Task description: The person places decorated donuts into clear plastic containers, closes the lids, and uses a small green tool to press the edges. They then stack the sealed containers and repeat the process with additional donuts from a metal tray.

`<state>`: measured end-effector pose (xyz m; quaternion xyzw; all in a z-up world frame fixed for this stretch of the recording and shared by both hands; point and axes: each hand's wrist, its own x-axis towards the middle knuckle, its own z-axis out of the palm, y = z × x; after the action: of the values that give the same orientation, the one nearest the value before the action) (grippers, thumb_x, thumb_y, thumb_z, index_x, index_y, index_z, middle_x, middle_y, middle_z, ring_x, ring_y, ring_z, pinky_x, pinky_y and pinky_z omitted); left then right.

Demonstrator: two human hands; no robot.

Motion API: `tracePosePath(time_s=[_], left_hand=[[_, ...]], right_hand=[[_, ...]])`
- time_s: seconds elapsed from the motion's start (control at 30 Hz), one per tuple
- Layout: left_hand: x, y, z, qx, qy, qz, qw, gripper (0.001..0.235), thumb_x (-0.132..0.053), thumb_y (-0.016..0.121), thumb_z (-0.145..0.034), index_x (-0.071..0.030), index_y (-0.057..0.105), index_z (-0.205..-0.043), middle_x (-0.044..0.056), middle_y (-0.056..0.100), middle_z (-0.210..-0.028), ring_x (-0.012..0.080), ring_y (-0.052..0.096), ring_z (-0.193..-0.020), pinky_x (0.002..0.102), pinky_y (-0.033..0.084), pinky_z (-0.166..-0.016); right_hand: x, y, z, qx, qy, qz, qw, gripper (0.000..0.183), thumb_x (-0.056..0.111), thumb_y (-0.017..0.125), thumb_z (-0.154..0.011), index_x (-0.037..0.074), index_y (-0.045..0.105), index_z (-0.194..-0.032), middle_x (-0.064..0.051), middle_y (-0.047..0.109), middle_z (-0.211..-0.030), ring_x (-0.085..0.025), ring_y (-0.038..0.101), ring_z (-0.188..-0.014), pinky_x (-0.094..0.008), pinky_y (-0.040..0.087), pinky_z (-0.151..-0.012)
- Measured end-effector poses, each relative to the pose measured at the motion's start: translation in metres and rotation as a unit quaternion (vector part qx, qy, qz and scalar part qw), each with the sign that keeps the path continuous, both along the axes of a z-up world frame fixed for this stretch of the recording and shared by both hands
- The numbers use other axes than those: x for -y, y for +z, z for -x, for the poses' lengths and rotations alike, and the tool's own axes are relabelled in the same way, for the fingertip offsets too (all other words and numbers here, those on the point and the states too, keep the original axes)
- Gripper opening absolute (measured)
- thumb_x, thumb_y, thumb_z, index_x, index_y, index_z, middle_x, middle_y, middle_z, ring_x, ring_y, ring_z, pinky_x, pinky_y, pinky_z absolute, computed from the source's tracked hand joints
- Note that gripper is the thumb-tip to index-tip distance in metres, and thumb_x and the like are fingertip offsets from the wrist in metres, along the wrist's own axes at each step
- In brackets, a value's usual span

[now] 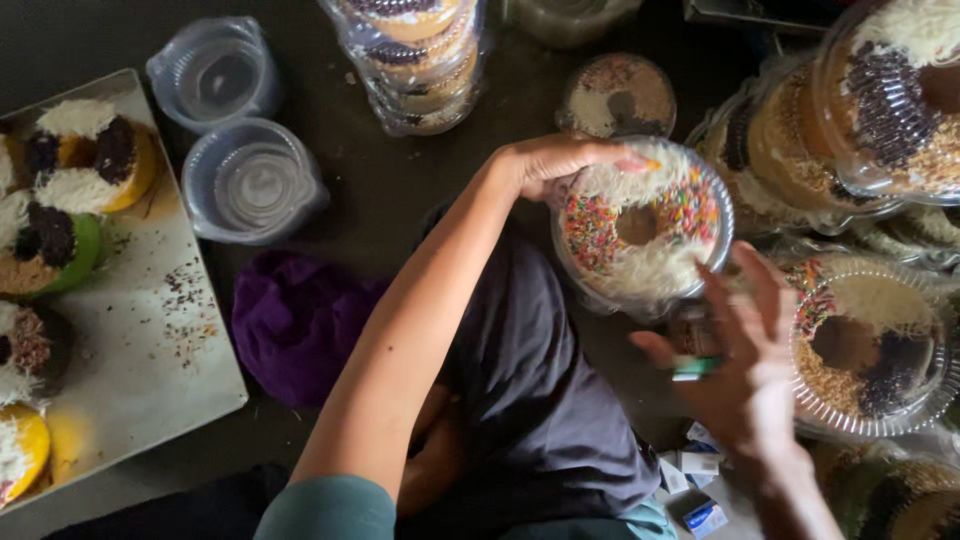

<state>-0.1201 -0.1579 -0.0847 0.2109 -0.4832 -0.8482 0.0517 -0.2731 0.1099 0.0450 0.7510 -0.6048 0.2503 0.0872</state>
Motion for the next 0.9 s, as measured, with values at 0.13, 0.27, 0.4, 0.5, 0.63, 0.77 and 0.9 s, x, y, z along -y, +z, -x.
tracePosePath(time_s=[0.13,0.27,0.4,0.5,0.63,0.77,0.9], left_hand=[[0.002,0.002,0.025,0.134,-0.014,0.169,0.976,0.061,-0.055,0.069,-0.08,-0.026,0.068,-0.134,0.0,0.056,-0.151,0.0235,0.034,-0.143,0.06,0.041,-0.104],[0.005,0.006,0.044,0.116,-0.014,0.291,0.95,0.056,-0.06,0.072,-0.082,-0.019,0.079,-0.118,0.001,0.074,-0.13,0.0163,0.059,-0.126,0.042,0.044,-0.106],[0.005,0.001,0.052,0.068,0.036,0.322,0.944,0.055,-0.063,0.077,-0.074,-0.017,0.082,-0.104,0.001,0.083,-0.105,0.0136,0.075,-0.103,0.033,0.055,-0.097],[0.003,-0.003,0.054,0.055,0.063,0.341,0.936,0.055,-0.064,0.079,-0.071,-0.016,0.083,-0.098,0.0,0.083,-0.096,0.0125,0.073,-0.094,0.033,0.055,-0.09],[0.013,-0.024,0.062,0.052,0.115,0.364,0.923,0.057,-0.071,0.074,-0.074,-0.017,0.081,-0.092,-0.001,0.079,-0.092,0.0096,0.072,-0.089,0.033,0.059,-0.08],[0.063,-0.073,0.049,0.324,0.333,0.364,0.807,0.069,-0.071,0.058,-0.09,-0.005,0.076,-0.081,0.014,0.078,-0.085,0.0204,0.072,-0.076,0.041,0.053,-0.075],[0.091,-0.127,0.043,0.415,0.475,0.301,0.715,0.088,-0.071,0.085,-0.064,0.007,0.067,-0.1,0.029,0.071,-0.106,0.0391,0.071,-0.098,0.044,0.057,-0.082]], right_hand=[[0.006,-0.024,-0.014,0.076,-0.041,-0.085,0.993,0.077,0.031,0.091,-0.068,0.013,0.063,-0.137,-0.017,0.049,-0.146,-0.03,0.061,-0.083,-0.041,0.057,-0.071],[0.002,-0.043,-0.016,0.081,-0.071,-0.087,0.99,0.076,0.033,0.092,-0.073,0.013,0.061,-0.14,-0.018,0.048,-0.146,-0.023,0.061,-0.077,-0.039,0.055,-0.068],[0.0,-0.053,-0.012,0.085,-0.075,-0.084,0.99,0.076,0.032,0.092,-0.076,0.012,0.059,-0.142,-0.017,0.048,-0.146,-0.022,0.058,-0.074,-0.039,0.054,-0.068],[0.002,-0.053,-0.016,0.088,-0.087,-0.086,0.989,0.077,0.033,0.091,-0.075,0.011,0.059,-0.141,-0.017,0.048,-0.145,-0.022,0.058,-0.073,-0.038,0.053,-0.066],[0.003,-0.05,-0.018,0.087,-0.092,-0.09,0.988,0.075,0.034,0.091,-0.076,0.009,0.059,-0.14,-0.017,0.049,-0.144,-0.021,0.058,-0.072,-0.037,0.054,-0.067],[0.005,-0.047,-0.017,0.084,-0.108,-0.105,0.985,0.074,0.035,0.091,-0.074,0.009,0.061,-0.136,-0.015,0.052,-0.142,-0.021,0.059,-0.072,-0.038,0.055,-0.067],[0.01,-0.045,-0.017,0.101,-0.11,-0.104,0.983,0.073,0.035,0.091,-0.072,0.009,0.061,-0.133,-0.015,0.052,-0.141,-0.022,0.062,-0.075,-0.037,0.055,-0.065]])
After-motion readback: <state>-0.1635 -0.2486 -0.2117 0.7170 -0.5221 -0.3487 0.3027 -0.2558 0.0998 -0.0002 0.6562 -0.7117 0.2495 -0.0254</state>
